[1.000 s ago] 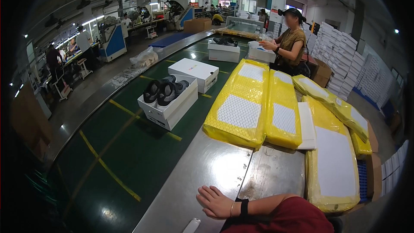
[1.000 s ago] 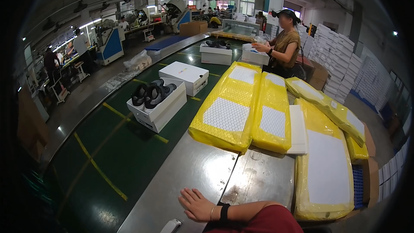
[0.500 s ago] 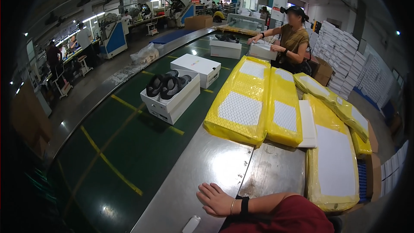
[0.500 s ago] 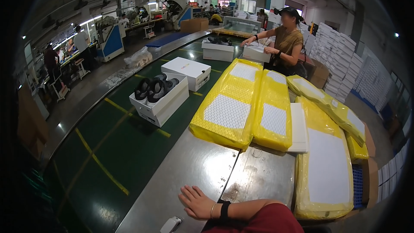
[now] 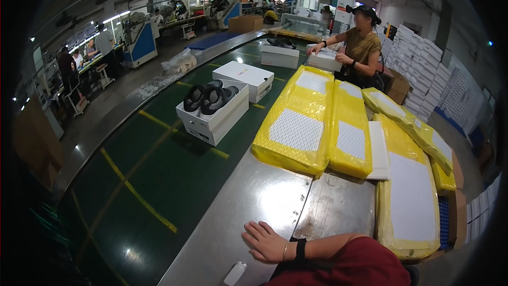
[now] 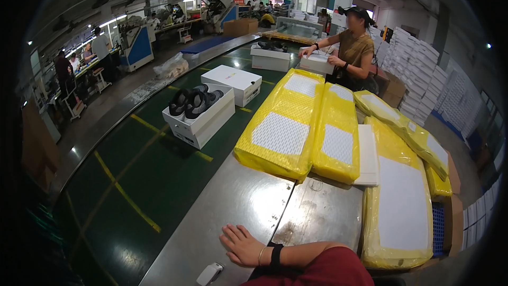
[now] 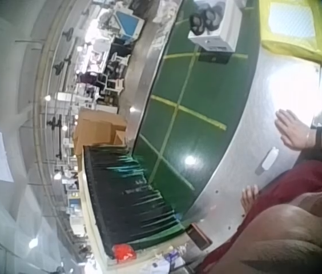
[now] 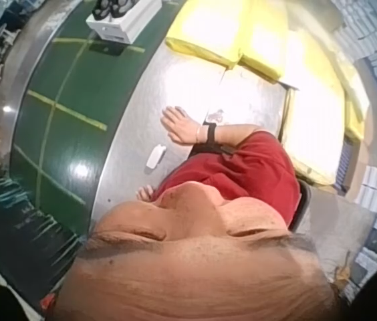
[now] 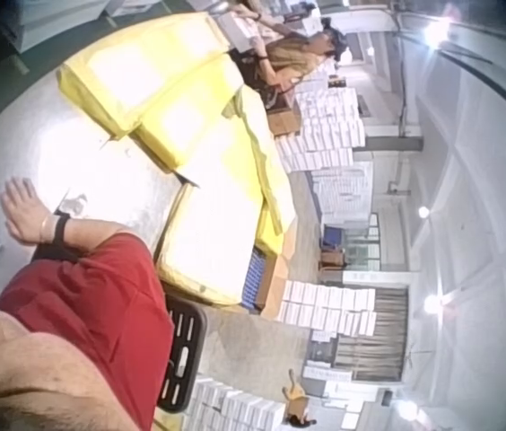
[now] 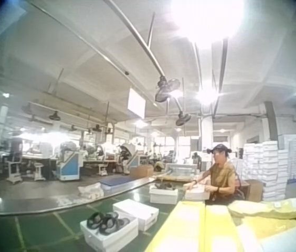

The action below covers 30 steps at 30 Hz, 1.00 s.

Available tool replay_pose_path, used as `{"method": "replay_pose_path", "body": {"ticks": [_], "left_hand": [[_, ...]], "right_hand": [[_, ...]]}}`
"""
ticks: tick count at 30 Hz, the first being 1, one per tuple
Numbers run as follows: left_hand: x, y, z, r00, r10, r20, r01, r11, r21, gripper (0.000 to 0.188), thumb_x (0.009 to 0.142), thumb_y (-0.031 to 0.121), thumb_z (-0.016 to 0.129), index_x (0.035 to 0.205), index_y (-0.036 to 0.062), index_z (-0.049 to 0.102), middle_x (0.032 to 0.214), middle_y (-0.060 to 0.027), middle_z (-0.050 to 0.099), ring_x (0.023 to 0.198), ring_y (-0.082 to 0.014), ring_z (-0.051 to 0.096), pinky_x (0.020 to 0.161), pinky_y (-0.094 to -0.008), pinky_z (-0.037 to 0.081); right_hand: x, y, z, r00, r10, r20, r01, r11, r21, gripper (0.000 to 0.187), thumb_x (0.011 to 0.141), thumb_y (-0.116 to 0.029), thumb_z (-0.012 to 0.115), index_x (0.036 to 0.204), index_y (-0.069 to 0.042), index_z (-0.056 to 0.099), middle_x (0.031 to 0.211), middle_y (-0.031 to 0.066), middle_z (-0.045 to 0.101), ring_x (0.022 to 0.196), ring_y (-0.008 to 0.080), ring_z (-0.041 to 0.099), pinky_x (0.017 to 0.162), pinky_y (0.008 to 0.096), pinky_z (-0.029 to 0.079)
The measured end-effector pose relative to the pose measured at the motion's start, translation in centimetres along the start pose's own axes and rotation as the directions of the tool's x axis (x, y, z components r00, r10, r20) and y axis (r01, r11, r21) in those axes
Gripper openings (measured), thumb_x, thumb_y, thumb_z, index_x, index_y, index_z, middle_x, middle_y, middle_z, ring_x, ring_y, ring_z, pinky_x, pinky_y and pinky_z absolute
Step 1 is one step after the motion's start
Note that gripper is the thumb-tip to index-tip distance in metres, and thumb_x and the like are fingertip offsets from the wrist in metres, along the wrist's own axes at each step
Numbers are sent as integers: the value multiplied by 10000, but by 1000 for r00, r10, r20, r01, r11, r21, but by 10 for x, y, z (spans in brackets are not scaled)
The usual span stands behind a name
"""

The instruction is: The recorder picks up sneakers from a conveyor belt, scans them, and packs them into cardboard boxes with protective paper.

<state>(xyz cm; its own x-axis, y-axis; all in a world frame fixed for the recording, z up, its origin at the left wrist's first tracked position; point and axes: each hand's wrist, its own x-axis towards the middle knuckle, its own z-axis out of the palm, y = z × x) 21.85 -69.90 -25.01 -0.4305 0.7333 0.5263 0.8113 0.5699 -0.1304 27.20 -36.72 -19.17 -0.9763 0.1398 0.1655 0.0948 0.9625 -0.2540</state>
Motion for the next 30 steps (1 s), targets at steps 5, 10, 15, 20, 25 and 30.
{"method": "replay_pose_path", "body": {"ticks": [5,10,15,20,25,30], "left_hand": [[0,-1,7,1000,16,-9,-16,1000,8,378,924,395,358,1084,177,623,1078,-130,605,965,-354,588,794,-484,489],[-1,-1,12,999,30,-12,-30,999,22,382,923,398,357,1082,176,625,1081,-136,604,969,-355,587,797,-487,486],[-7,-2,10,999,41,-6,-41,999,36,386,922,401,357,1081,175,626,1085,-142,602,972,-355,586,799,-489,484],[-20,-6,27,991,137,5,-137,988,66,408,915,424,365,1086,167,632,1101,-163,594,995,-383,566,795,-522,469],[-5,7,11,997,-70,-38,67,995,-74,421,910,431,373,1096,154,631,1111,-179,584,1001,-401,557,807,-562,447],[-5,4,4,998,-66,10,67,985,-158,434,908,431,365,1116,149,622,1125,-196,573,1014,-418,547,826,-581,429]], "right_hand": [[0,0,7,1000,2,-14,-2,1000,-3,544,856,-278,456,1283,41,345,1342,284,311,1279,409,271,1053,501,195],[0,-1,7,1000,0,8,0,1000,3,549,858,-281,454,1291,37,341,1351,283,302,1286,410,262,1053,501,195],[-2,-2,6,1000,3,7,-3,1000,-12,544,862,-284,447,1289,37,343,1352,284,302,1287,409,263,1052,501,197],[-1,-2,7,1000,-2,-2,2,1000,-9,538,865,-288,441,1283,38,349,1347,284,309,1284,410,267,1052,503,199],[-2,-2,12,1000,-3,-14,3,1000,-12,533,863,-286,449,1276,38,356,1340,281,320,1281,408,274,1049,504,204],[-1,-2,12,1000,-4,-18,4,1000,-10,534,859,-284,455,1275,36,357,1339,277,323,1277,408,280,1047,505,205]]}}
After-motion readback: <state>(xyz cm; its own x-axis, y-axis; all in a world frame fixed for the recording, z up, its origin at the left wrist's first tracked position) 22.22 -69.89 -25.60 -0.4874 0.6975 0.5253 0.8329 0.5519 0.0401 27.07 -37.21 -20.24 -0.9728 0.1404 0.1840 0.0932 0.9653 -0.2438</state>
